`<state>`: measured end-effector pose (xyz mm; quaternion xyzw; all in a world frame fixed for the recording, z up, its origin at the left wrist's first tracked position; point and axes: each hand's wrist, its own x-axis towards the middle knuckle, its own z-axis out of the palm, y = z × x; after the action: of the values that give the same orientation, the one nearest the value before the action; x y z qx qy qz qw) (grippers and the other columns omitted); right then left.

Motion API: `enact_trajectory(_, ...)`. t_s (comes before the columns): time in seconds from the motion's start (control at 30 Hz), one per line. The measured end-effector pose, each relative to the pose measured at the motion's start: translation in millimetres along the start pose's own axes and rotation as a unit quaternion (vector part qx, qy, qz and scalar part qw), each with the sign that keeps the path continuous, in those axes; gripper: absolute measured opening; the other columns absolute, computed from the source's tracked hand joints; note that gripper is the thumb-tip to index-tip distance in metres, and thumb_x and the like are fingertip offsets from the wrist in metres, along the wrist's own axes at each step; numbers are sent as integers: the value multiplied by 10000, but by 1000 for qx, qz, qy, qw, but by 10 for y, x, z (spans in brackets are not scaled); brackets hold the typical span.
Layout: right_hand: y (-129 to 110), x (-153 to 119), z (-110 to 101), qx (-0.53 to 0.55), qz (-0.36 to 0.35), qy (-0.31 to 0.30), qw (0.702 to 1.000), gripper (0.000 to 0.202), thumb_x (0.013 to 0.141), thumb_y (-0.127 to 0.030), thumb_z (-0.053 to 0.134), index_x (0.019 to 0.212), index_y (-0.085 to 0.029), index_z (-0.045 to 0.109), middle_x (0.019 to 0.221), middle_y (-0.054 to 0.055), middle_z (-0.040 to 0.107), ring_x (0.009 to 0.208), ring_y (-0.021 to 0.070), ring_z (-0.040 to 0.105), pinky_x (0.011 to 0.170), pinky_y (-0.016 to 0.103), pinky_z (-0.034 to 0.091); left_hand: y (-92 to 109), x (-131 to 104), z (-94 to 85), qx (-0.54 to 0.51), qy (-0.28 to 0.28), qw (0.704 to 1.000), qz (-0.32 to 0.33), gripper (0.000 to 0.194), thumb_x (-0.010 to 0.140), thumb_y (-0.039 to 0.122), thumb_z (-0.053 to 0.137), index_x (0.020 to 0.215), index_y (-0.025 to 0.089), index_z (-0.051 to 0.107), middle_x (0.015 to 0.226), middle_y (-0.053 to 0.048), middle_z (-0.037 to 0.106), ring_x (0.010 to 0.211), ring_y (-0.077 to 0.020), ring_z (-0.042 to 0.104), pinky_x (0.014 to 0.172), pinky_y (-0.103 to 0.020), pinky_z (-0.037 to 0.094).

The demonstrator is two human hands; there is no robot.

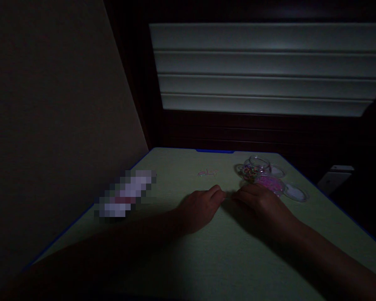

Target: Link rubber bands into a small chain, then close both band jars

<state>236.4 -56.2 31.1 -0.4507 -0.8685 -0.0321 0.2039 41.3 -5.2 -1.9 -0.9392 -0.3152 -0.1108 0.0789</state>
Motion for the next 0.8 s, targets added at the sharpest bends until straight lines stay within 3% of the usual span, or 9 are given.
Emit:
enact_trajectory(0.33, -28, 2, -24, -71, -14, -1, 997, 168, 850, -148, 461, 781, -154, 614, 699, 40, 579, 653, 146, 497, 616, 268, 334, 11, -4, -29, -18, -6, 1000, 1, 251, 948, 250, 239, 989, 194, 480, 947, -21, 538, 746, -132, 578, 669, -255, 480)
enact_trajectory(0.5, 95, -26, -163, -123, -15, 16, 992, 180, 837, -128, 465, 757, -172, 620, 746, 53, 615, 710, 166, 538, 681, 287, 358, -19, -2, -27, -7, -12, 1000, 18, 253, 944, 230, 236, 1005, 193, 479, 956, -27, 535, 762, -144, 576, 663, -265, 485)
enact_trajectory(0.6, 211, -72, -327, -150, 31, 44, 987, 156, 831, -170, 483, 807, -174, 637, 771, 66, 633, 705, 178, 556, 644, 282, 374, -29, -6, -21, -8, -8, 1000, 25, 256, 941, 210, 233, 1008, 181, 478, 960, -34, 536, 754, -140, 570, 666, -264, 483)
enact_trajectory(0.67, 285, -116, -435, -151, 83, 35, 984, 165, 818, -182, 485, 869, -182, 642, 837, 70, 646, 715, 181, 577, 623, 277, 383, -31, -6, -18, -15, -4, 1000, 24, 248, 939, 204, 239, 988, 172, 480, 950, -37, 538, 740, -132, 564, 668, -259, 482)
enact_trajectory(0.8, 388, -199, -561, -152, 212, 6, 965, 192, 807, -216, 464, 830, -210, 654, 768, 43, 654, 614, 164, 583, 531, 256, 363, -28, -2, -25, -33, -4, 999, 22, 242, 940, 199, 244, 987, 174, 480, 952, -36, 538, 758, -122, 562, 686, -245, 481)
